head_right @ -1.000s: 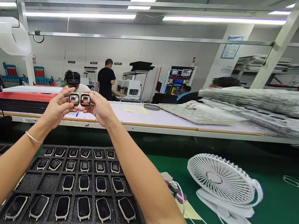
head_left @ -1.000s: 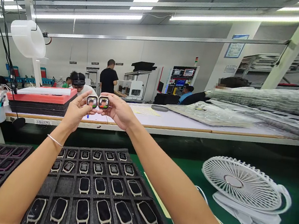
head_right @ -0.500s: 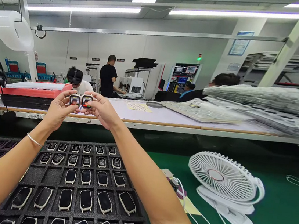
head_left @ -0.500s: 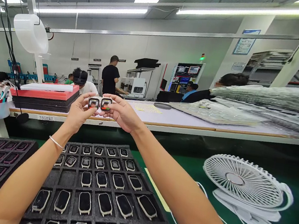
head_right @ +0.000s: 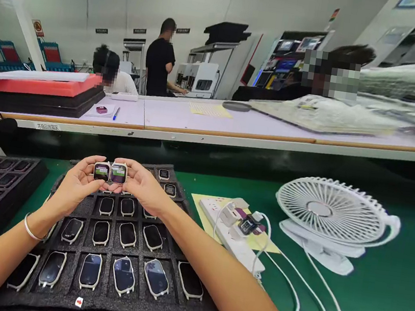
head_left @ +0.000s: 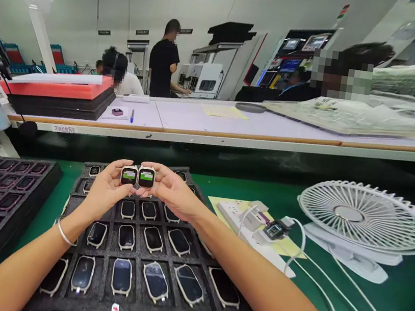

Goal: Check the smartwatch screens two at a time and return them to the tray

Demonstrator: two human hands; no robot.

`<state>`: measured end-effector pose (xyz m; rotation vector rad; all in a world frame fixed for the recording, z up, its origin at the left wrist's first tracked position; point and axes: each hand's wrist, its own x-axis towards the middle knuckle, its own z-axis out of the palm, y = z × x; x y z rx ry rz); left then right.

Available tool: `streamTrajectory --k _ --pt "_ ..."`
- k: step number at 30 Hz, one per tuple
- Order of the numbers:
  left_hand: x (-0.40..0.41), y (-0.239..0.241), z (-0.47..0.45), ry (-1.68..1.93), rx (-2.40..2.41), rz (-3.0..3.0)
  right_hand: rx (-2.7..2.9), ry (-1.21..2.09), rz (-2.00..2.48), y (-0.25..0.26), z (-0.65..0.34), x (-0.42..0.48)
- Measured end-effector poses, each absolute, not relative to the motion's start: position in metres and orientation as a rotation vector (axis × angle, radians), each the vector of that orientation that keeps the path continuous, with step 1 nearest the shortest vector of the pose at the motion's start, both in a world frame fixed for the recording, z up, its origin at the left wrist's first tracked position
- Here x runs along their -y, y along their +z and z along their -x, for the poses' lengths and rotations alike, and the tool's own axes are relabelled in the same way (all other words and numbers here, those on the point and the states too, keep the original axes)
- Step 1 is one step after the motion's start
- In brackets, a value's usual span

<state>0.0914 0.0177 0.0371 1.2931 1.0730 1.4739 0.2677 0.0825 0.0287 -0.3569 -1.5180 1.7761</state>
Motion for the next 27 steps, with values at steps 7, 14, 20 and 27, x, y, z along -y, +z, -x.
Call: streamTrajectory --k 7,14,20,27 --pt "-0.023 0.019 -0.091 1.42 -1.142 -1.295 1.447 1.849 0.386 0.003 -0.268 -0.088" --pt "-0.02 0.019 -0.094 1.43 -1.171 -1.31 1.486 1.847 0.403 0.0 -0.269 -0.089" --pt "-0.019 0.017 -0.092 1.428 -1.113 -1.315 1.452 1.863 0.363 0.0 -0.272 -0.089" --pt "-0.018 0.017 -0.092 1.396 -1.115 -1.256 1.46 1.836 0.407 -0.002 -0.271 -0.089"
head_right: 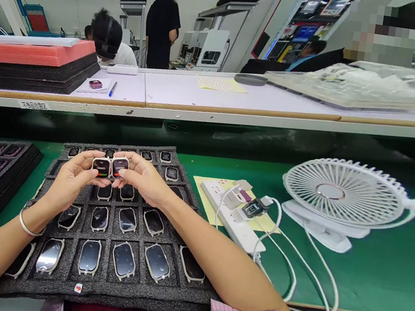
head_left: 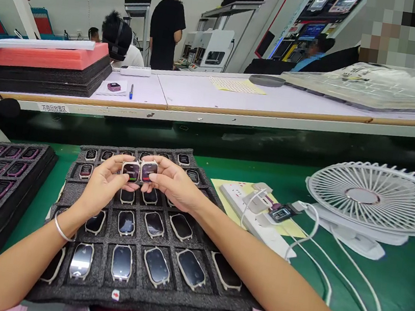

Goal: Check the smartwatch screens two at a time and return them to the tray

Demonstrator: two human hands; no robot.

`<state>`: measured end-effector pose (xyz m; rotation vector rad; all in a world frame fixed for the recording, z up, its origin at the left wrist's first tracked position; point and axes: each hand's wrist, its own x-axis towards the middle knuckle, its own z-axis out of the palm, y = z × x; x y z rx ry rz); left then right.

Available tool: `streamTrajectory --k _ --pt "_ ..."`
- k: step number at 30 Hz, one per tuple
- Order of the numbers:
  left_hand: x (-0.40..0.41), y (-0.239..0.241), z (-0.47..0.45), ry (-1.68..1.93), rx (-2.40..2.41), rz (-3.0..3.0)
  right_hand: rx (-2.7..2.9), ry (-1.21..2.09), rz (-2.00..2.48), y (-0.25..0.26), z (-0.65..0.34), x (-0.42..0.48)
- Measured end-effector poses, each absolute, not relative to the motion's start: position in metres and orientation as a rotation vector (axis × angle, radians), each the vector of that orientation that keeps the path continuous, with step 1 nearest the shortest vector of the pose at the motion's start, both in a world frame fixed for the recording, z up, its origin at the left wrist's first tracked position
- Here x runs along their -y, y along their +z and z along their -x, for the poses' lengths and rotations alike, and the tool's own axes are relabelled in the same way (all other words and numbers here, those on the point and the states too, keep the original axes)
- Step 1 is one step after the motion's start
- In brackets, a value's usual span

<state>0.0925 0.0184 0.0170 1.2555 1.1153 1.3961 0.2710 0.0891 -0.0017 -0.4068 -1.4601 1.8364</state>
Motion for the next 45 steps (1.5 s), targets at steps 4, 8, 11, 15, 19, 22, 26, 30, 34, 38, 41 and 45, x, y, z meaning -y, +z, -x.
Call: streamTrajectory --k 4,8,11,15,19,22,26,30,34,38,41,45 --pt "-0.019 0.016 -0.094 1.394 -1.141 -1.239 1.479 1.782 0.443 -0.003 -0.269 -0.089" --pt "-0.019 0.016 -0.093 1.373 -1.114 -1.224 1.47 1.804 0.448 -0.002 -0.27 -0.086" --pt "-0.018 0.016 -0.091 1.368 -1.103 -1.184 1.424 1.844 0.465 -0.001 -0.272 -0.084" --pt "-0.02 0.015 -0.09 1.356 -1.092 -1.027 1.242 1.957 0.586 -0.004 -0.271 -0.085" --pt "-0.027 0.013 -0.09 1.33 -1.119 -0.767 1.033 2.074 0.754 -0.01 -0.268 -0.091" --pt "-0.03 0.01 -0.092 1.291 -1.147 -0.663 0.975 2.112 0.797 -0.014 -0.267 -0.095" --pt "-0.03 0.008 -0.093 1.255 -1.128 -0.685 1.043 2.047 0.786 -0.015 -0.269 -0.093" --pt "-0.028 0.006 -0.092 1.286 -1.117 -0.776 1.172 1.959 0.713 -0.012 -0.272 -0.088" --pt "-0.025 0.006 -0.091 1.286 -1.1 -0.835 1.286 1.903 0.655 -0.011 -0.275 -0.085" --pt "-0.022 0.006 -0.091 1.294 -1.109 -0.911 1.335 1.863 0.614 -0.011 -0.277 -0.084" --pt "-0.022 0.005 -0.092 1.305 -1.122 -0.987 1.354 1.85 0.582 -0.009 -0.277 -0.084" --pt "-0.023 0.004 -0.093 1.341 -1.119 -1.056 1.354 1.864 0.561 -0.007 -0.275 -0.083"
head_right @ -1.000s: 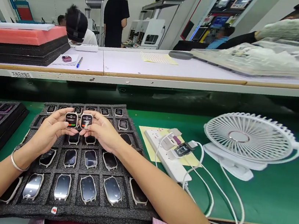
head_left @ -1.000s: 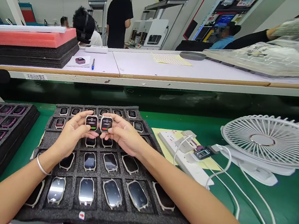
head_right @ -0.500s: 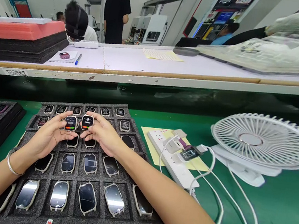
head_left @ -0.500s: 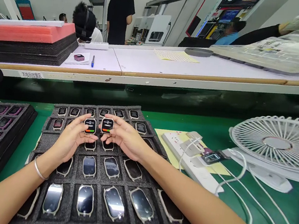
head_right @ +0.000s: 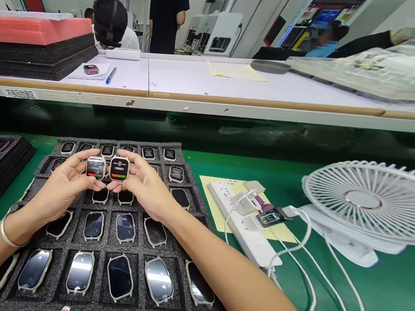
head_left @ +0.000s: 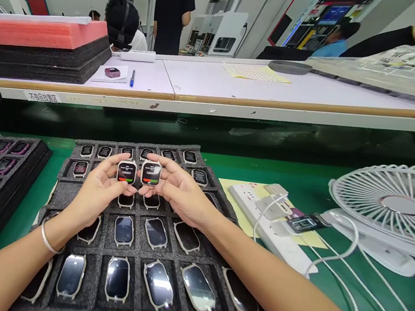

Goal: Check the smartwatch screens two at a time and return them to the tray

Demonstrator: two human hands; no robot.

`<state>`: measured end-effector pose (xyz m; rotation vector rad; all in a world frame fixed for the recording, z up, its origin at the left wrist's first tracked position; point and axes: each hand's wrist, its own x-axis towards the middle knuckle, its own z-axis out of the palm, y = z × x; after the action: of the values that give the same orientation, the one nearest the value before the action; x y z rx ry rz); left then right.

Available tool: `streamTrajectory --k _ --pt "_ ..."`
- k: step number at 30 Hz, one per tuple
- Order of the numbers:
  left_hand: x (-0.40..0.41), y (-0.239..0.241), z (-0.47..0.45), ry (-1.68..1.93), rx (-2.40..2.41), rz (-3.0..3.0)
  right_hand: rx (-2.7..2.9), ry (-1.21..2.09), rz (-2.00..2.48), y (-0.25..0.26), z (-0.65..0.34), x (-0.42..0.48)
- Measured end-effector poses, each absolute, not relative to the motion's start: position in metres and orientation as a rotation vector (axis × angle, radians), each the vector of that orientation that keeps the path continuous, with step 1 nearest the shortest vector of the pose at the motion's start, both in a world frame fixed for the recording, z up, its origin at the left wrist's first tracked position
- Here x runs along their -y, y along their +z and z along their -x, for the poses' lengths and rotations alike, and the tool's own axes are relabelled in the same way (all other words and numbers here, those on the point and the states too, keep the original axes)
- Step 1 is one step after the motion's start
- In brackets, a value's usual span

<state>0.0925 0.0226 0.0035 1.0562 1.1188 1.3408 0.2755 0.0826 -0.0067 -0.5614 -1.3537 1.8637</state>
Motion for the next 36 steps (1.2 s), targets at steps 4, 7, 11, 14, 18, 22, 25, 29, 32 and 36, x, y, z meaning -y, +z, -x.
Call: streamTrajectory --k 4,7,11,14,18,22,25,29,32,36 --pt "-0.023 0.003 -0.092 1.359 -1.12 -1.084 1.365 1.865 0.547 -0.007 -0.275 -0.081" --pt "-0.023 0.003 -0.092 1.352 -1.131 -1.081 1.369 1.863 0.543 -0.009 -0.275 -0.081" --pt "-0.023 0.004 -0.093 1.334 -1.148 -1.066 1.372 1.879 0.554 -0.012 -0.276 -0.081" --pt "-0.023 0.004 -0.094 1.319 -1.148 -1.057 1.372 1.883 0.561 -0.012 -0.276 -0.081" --pt "-0.023 0.003 -0.094 1.311 -1.162 -1.051 1.36 1.88 0.555 -0.01 -0.277 -0.082" --pt "-0.024 0.002 -0.093 1.315 -1.192 -1.03 1.321 1.899 0.54 -0.006 -0.28 -0.083" --pt "-0.025 0.002 -0.092 1.308 -1.204 -1.013 1.295 1.946 0.522 -0.003 -0.282 -0.081" --pt "-0.026 0.002 -0.091 1.29 -1.217 -0.992 1.266 2.05 0.471 -0.001 -0.283 -0.076" --pt "-0.026 0.002 -0.091 1.274 -1.21 -0.962 1.264 2.099 0.449 -0.001 -0.283 -0.073" --pt "-0.026 0.001 -0.092 1.268 -1.2 -0.951 1.248 2.126 0.474 -0.003 -0.281 -0.073"
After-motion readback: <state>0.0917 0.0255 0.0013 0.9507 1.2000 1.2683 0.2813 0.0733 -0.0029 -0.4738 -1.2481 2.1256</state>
